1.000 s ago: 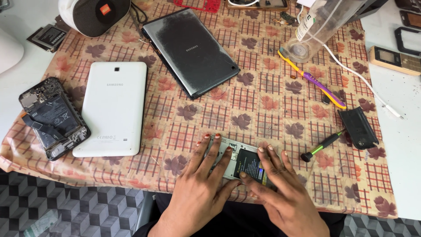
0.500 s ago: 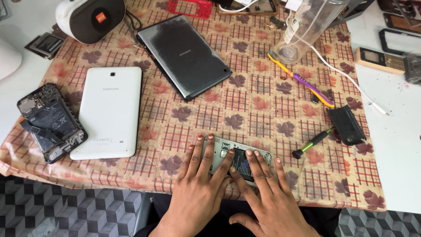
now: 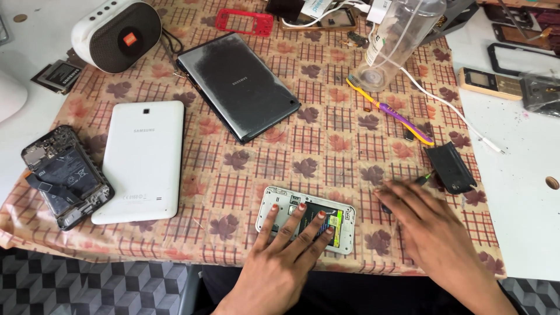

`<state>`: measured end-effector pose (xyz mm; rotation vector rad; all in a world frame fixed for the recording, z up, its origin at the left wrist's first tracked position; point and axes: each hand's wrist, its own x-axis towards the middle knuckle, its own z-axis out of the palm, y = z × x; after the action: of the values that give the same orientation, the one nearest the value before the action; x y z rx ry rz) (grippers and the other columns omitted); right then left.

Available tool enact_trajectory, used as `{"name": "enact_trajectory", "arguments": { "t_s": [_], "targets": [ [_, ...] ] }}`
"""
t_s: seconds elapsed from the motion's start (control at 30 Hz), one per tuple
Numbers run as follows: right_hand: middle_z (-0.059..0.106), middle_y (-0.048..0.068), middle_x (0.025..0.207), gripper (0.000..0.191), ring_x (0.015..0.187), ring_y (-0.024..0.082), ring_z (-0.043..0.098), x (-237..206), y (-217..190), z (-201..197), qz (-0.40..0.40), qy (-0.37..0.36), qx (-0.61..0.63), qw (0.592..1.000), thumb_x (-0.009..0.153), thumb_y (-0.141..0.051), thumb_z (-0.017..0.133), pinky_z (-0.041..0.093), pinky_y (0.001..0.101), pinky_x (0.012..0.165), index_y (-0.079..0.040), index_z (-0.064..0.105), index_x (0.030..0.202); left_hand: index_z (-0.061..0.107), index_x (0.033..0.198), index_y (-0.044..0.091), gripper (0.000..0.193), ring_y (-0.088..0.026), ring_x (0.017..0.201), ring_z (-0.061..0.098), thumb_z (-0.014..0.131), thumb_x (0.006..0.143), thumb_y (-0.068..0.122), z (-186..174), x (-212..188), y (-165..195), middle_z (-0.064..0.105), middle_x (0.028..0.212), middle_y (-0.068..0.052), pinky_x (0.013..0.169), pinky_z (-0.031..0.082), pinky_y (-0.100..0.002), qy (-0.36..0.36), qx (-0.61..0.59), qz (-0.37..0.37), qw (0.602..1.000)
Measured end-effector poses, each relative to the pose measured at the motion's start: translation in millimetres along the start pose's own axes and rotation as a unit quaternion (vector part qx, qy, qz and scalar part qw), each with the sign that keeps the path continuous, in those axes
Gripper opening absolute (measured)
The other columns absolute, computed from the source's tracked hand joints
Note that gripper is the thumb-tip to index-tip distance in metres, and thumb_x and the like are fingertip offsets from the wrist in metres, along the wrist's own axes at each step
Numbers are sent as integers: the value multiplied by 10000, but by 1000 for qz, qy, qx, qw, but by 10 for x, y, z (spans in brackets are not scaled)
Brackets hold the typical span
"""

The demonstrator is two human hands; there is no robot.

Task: The person disassembles a smartphone on a workbench. They use a screwdriver to remove screws from the phone's back cover, pry off the housing, lift out the internal frame and battery, brush the interior with a toothbrush, and work on the exposed motherboard and components.

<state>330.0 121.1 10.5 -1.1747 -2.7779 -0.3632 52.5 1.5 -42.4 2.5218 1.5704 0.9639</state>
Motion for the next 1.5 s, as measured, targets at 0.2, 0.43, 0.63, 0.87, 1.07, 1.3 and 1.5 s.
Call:
{"name": "enact_trajectory", "arguments": {
  "t_s": [0.2,0.43,0.63,0.87,1.07,1.3,1.5],
  "targets": [
    [710,97,1214,398,1119,271,694,59,-56,-114,14,97,94,991,845,-35,670,558,402,1008,-93,617,1235,640,1272,-111,575,-447,1409,497,694,821,242,41,39,176,562,1434,-324,1210,284,-572,47,-26,1,999],
    [735,158,1030,512,976,245,762,324,-86,-522,26,241,235,941,918,-14,743,632,275,724,112,447,1317,668,1286,-48,488,-393,1420,537,717,929,281,104,71,187,585,1453,-288,1224,370,-499,83,26,-2,996],
    [730,185,1070,412,928,227,773,671,-36,-93,2,300,316,900,954,41,724,665,328,794,1,551,1326,706,1253,46,383,-328,1342,597,753,948,272,-86,95,-26,647,1408,-162,1128,469,-451,55,-75,11,996],
    [664,178,1208,564,1101,228,734,567,87,45,-86,234,482,840,890,94,709,666,350,940,-2,461,1387,692,1305,192,423,-335,1349,535,749,891,258,-89,181,39,612,1427,-105,1092,449,-484,40,-33,-21,998],
    [593,148,1297,606,1154,211,668,613,55,174,-80,310,528,786,979,155,617,665,345,952,-104,326,1443,609,1436,225,549,-347,1417,491,677,892,245,-18,194,38,542,1528,-95,1154,406,-512,15,38,-23,999],
    [571,151,1241,647,1070,156,625,734,24,257,-67,298,547,780,1015,183,568,621,263,817,-182,245,1442,597,1446,238,658,-366,1452,427,441,959,653,6,133,-36,502,1542,-99,1163,330,-575,-11,15,-5,1000],
    [545,147,1286,648,1093,166,621,754,-23,182,-61,286,518,804,1004,174,573,629,293,879,-169,228,1433,594,1456,307,599,-334,1497,388,442,986,648,12,110,-34,516,1551,-44,1207,252,-603,-22,24,26,999]
  ]
}}
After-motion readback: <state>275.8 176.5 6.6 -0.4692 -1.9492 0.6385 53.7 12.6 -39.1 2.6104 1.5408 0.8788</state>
